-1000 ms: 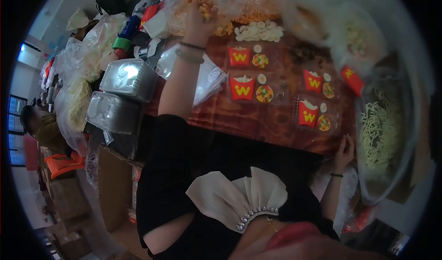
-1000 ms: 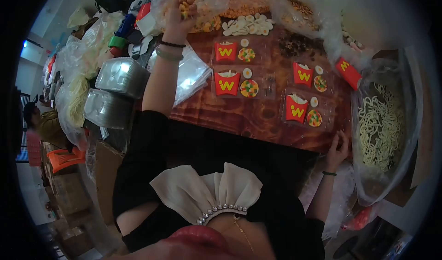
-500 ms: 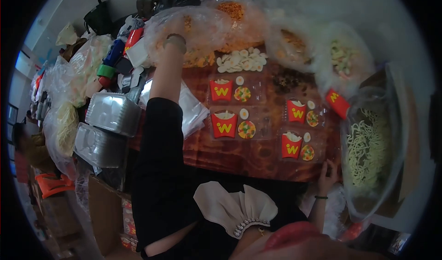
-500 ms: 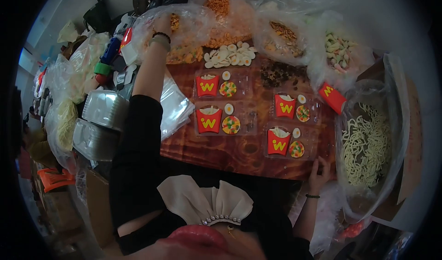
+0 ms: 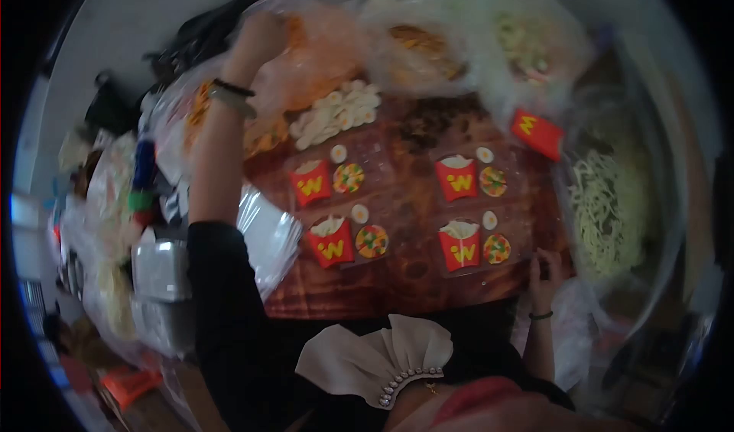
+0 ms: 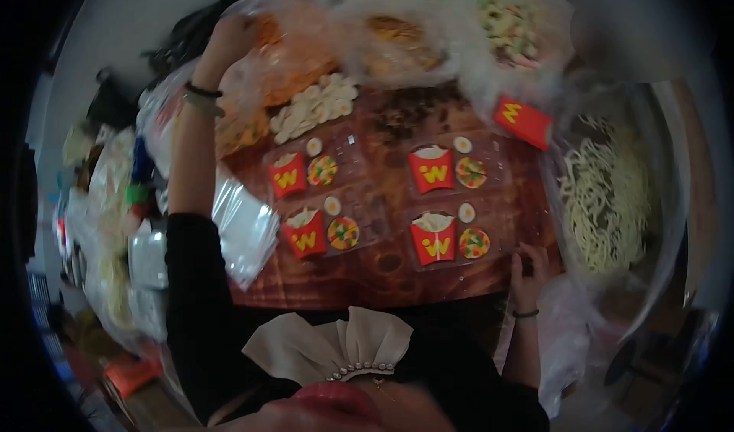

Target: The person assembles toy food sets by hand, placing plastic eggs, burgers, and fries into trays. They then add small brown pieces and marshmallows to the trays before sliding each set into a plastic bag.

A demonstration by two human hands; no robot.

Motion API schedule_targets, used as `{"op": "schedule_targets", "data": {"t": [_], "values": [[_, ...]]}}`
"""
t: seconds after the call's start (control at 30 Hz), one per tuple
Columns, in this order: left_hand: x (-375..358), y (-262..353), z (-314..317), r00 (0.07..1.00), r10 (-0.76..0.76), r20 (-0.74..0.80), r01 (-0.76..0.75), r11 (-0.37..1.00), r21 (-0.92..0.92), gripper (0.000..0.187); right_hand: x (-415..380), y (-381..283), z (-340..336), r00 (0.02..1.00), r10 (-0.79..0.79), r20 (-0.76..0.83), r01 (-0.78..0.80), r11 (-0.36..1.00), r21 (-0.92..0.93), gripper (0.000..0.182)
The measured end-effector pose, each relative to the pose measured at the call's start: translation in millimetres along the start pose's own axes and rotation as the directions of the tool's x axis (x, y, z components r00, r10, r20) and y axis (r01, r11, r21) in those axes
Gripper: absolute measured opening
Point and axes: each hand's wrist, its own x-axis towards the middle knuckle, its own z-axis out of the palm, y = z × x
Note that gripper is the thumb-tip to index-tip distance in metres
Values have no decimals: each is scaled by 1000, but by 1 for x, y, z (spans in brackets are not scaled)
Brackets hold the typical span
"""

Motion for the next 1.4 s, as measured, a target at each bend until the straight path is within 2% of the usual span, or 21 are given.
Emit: {"op": "schedule_targets", "data": {"t": [0.03,0.07,0.1,0.13,0.17,0.2,0.27,0.3,0.37,0.57,0.8,1.03,1.2,1.23,1.27,1.33,1.37,1.4], "values": [[23,-24,35,984,50,168,-72,989,130,18,2,2,1,996,-78,-42,75,995,-62,20],[27,-52,76,983,178,40,-176,983,-47,22,3,2,0,996,-78,-37,75,994,-77,20],[40,-91,119,975,160,151,-148,985,-87,27,4,0,-3,997,-69,-35,64,992,-104,20],[47,-118,153,917,273,292,-359,883,302,27,5,-3,-5,997,-52,-53,48,995,-86,19],[55,-89,145,849,-34,527,-314,770,555,27,7,-6,-10,996,-87,-37,81,987,-138,20],[54,-97,162,849,-135,511,-245,756,607,27,11,-9,-11,991,-116,-67,111,991,-80,19],[54,-112,190,883,-264,389,-18,808,589,26,7,2,-9,989,-128,-69,127,992,-16,17],[50,-115,194,879,-321,352,64,812,580,26,8,1,-12,990,-102,-94,97,994,-58,17],[47,-113,196,870,-378,315,150,814,561,25,9,0,-11,988,-127,-86,126,992,-19,15],[49,-91,196,866,-414,282,203,804,558,23,7,2,-6,985,-109,-136,112,994,15,11],[56,-85,189,871,-427,243,231,792,565,21,6,1,-8,981,-112,-160,109,994,-29,10],[61,-105,189,889,-408,206,238,797,555,19,4,0,-9,979,-110,-172,108,994,-21,10],[68,-127,188,927,-345,147,250,861,442,18,8,3,-6,968,-193,-158,190,981,-34,12],[68,-123,184,926,-352,134,265,862,433,18,11,-7,-9,976,-161,-148,153,986,-64,12],[66,-112,178,920,-374,118,298,861,412,17,11,-9,-7,980,-140,-142,135,990,-46,13],[57,-85,160,873,-484,56,437,828,350,17,9,-8,-5,989,-104,-104,90,988,-124,12],[56,-68,155,831,-555,17,527,797,295,16,11,-8,-1,971,-186,-152,174,981,-86,12],[53,-56,148,779,-626,-28,616,757,216,16,8,-8,0,982,-140,-125,134,989,-57,12]]}}
